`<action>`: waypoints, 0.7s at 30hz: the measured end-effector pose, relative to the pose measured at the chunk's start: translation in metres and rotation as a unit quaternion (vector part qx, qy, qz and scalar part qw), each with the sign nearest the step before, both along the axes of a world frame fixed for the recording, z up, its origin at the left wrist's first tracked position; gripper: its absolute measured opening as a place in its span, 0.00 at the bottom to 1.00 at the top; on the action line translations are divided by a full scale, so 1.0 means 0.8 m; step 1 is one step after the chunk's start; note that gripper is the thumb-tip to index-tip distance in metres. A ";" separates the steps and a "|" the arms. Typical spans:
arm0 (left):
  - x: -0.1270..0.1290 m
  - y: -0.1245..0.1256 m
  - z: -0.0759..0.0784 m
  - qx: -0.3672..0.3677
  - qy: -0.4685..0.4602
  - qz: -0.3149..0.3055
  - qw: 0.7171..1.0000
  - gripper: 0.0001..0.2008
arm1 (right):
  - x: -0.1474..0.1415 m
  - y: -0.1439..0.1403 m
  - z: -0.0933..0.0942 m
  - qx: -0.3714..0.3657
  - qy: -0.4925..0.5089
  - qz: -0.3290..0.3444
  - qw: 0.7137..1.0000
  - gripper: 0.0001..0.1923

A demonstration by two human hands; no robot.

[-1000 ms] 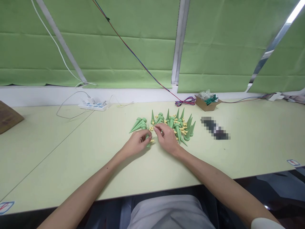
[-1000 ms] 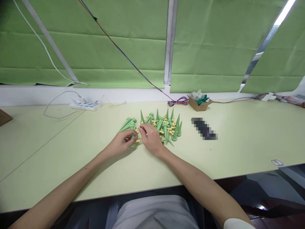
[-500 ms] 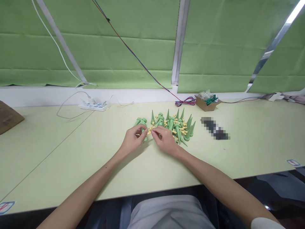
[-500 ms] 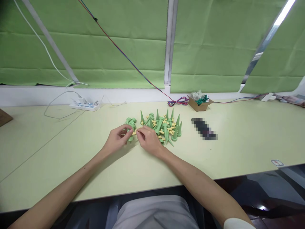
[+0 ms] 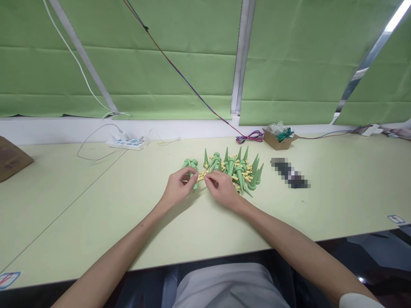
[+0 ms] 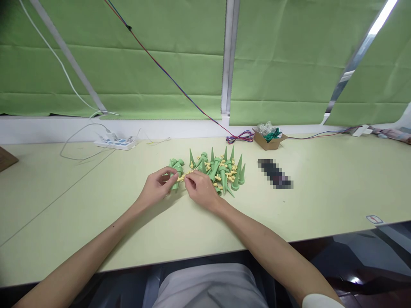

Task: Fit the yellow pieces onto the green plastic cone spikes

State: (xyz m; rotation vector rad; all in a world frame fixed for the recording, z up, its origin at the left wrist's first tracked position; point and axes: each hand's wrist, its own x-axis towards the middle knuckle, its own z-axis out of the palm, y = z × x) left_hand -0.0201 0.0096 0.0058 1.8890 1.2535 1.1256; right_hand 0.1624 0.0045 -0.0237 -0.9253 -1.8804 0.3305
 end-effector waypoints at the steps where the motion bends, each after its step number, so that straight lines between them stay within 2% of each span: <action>1: 0.000 0.000 0.000 -0.001 0.000 -0.001 1.000 0.12 | 0.000 0.000 0.000 0.001 0.001 0.003 1.000 0.13; 21: -0.003 0.003 -0.005 0.021 0.026 -0.023 0.999 0.13 | 0.002 0.001 -0.002 -0.010 0.013 0.021 1.000 0.11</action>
